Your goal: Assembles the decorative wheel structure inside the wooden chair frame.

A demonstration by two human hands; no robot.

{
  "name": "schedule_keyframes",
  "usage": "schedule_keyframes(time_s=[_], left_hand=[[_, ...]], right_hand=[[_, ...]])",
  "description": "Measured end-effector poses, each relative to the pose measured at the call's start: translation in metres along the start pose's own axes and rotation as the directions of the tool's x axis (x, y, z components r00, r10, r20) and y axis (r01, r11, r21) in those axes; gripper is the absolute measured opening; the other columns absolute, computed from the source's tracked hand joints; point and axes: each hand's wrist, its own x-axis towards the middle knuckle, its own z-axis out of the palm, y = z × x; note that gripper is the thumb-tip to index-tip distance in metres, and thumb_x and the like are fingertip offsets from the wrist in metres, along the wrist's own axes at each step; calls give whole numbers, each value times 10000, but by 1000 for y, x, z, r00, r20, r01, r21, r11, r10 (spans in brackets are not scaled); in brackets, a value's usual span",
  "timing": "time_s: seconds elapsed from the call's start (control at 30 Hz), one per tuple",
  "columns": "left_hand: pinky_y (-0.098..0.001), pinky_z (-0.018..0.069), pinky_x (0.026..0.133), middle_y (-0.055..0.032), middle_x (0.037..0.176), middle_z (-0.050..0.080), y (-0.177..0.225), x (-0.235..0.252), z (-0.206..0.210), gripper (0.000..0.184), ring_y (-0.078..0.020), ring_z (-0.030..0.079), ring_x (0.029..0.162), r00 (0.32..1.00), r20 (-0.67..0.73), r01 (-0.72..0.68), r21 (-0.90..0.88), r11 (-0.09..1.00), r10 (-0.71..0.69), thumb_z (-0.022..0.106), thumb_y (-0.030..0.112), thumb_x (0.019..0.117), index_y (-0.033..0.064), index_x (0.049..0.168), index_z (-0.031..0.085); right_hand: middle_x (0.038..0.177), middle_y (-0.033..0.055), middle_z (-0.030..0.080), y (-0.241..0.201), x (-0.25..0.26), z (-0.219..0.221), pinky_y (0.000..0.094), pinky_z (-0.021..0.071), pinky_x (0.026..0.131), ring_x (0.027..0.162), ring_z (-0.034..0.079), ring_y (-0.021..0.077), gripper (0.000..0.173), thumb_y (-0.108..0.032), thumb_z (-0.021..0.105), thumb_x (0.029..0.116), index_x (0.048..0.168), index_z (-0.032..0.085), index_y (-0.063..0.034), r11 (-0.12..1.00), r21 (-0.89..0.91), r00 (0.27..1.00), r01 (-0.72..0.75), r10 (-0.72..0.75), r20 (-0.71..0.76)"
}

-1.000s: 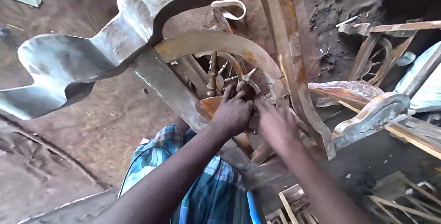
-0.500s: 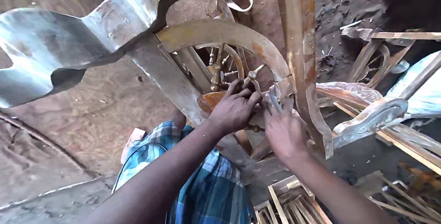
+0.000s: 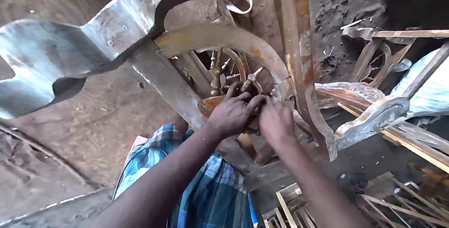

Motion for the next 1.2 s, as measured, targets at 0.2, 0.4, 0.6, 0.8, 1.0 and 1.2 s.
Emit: schedule_keyframes(time_s=[0.2,0.4,0.6,0.8,1.0,1.2], left_hand=[[-553,174,1261,3,991,757,0,-1,2,450,-194,676,1124,1000,13,-20,19,1000,20,558,366,1018,164,1419,577],[-559,170,1264,-24,1080,753,-1,-3,-2,565,-218,646,1204,997,63,-41,47,998,38,627,395,969,131,1458,529],[-597,162,1253,-39,870,745,-6,6,-10,570,-231,706,1004,978,190,-105,95,990,85,509,372,1017,110,1522,469],[-647,194,1222,-50,849,734,-12,14,-16,634,-236,713,943,951,263,-194,106,975,160,471,353,1034,102,1601,338],[-610,313,1160,-23,767,714,-11,8,-9,613,-227,693,822,972,129,-214,153,965,195,500,373,967,144,1535,476],[-633,293,1172,-32,829,741,-13,8,-9,552,-230,711,864,971,142,-209,135,969,190,425,318,989,149,1506,520]], right_hand=[[1613,-50,435,15,-53,51,428,552,578,846,695,268,606,-66,664,917,1497,560,-208,996,79,954,41,-15,-301],[1520,46,540,-5,-23,47,507,569,664,957,695,339,453,-88,672,915,1367,647,-100,974,226,952,18,52,-302],[1653,-48,373,-11,-41,86,423,578,628,898,712,247,678,-59,679,882,1531,511,-162,930,367,875,36,148,-461],[1687,-74,292,-34,-43,105,432,556,715,1036,655,258,701,-74,643,902,1566,463,-209,879,476,836,-27,281,-471],[1626,1,418,-65,-53,113,590,264,1213,1511,359,243,584,-142,425,977,1560,455,-140,570,810,780,134,444,-442],[1574,62,478,-73,-54,46,403,383,1156,1422,457,144,578,-171,434,967,1541,479,-121,-502,849,796,163,575,188]])
